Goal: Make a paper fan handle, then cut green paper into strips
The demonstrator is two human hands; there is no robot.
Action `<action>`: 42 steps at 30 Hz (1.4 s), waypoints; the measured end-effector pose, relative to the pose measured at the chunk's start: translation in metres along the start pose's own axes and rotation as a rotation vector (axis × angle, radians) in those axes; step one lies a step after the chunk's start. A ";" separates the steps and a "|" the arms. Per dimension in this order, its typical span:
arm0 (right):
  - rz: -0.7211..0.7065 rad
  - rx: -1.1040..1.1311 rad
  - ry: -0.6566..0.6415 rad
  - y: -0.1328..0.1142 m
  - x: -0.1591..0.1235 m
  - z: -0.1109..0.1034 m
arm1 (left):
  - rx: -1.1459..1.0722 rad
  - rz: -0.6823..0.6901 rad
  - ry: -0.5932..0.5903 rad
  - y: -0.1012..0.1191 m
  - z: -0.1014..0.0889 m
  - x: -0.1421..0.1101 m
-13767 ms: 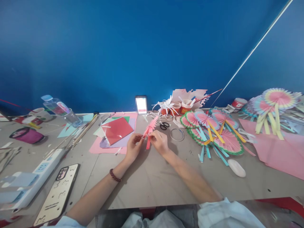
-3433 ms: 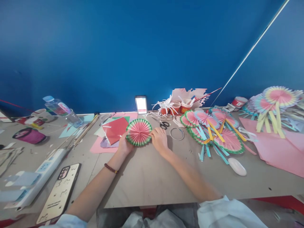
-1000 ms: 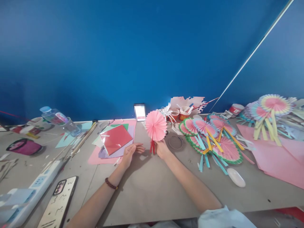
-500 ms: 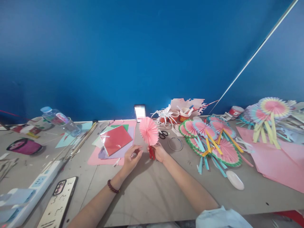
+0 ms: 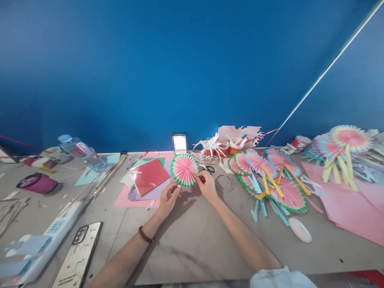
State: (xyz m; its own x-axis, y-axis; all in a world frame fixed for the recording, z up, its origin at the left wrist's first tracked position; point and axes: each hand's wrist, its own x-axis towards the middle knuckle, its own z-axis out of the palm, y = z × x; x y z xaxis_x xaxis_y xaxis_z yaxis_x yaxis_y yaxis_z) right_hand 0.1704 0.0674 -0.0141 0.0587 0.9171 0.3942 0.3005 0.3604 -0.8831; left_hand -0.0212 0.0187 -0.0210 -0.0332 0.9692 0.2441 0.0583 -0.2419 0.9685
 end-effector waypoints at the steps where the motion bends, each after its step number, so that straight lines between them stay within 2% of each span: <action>1: -0.024 -0.018 0.015 0.002 -0.001 0.001 | 0.009 -0.011 0.015 0.002 0.000 0.001; 7: -0.053 -0.025 0.031 0.006 -0.005 0.003 | 0.067 -0.010 0.026 0.012 0.000 0.004; 14: 0.023 0.041 0.105 0.000 -0.003 -0.002 | 0.134 -0.012 0.035 0.006 -0.005 0.007; 17: 0.020 0.018 0.141 -0.007 0.003 -0.007 | 0.104 -0.039 0.012 0.003 -0.005 0.008; 21: -0.076 -0.088 0.162 -0.027 0.017 -0.023 | 0.148 -0.070 -0.059 0.000 -0.004 0.008; 25: -0.192 -0.272 0.192 -0.044 0.029 -0.058 | 0.311 -0.019 -0.122 -0.001 -0.002 0.006; 28: -0.200 -0.403 0.272 -0.040 0.031 -0.099 | 0.412 0.022 -0.148 0.000 -0.001 0.004; 33: -0.015 -0.572 0.559 -0.002 0.015 -0.181 | 0.477 0.045 -0.187 0.002 0.000 0.002; 36: 0.171 -0.645 0.601 0.021 0.003 -0.226 | 0.508 0.056 -0.195 0.001 0.000 0.002; 39: 0.263 -0.710 0.691 0.034 -0.001 -0.255 | 0.548 0.064 -0.207 -0.002 0.001 0.002; 42: 0.254 -0.757 0.671 0.036 0.003 -0.264 | 0.566 0.058 -0.218 -0.003 0.001 0.002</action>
State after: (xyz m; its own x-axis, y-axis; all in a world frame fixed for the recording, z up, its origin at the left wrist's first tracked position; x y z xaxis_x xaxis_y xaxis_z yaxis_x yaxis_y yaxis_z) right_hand 0.4328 0.0381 0.0220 0.6508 0.5847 0.4843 0.7101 -0.2431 -0.6608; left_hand -0.0209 0.0217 -0.0232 0.1872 0.9569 0.2219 0.5771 -0.2899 0.7635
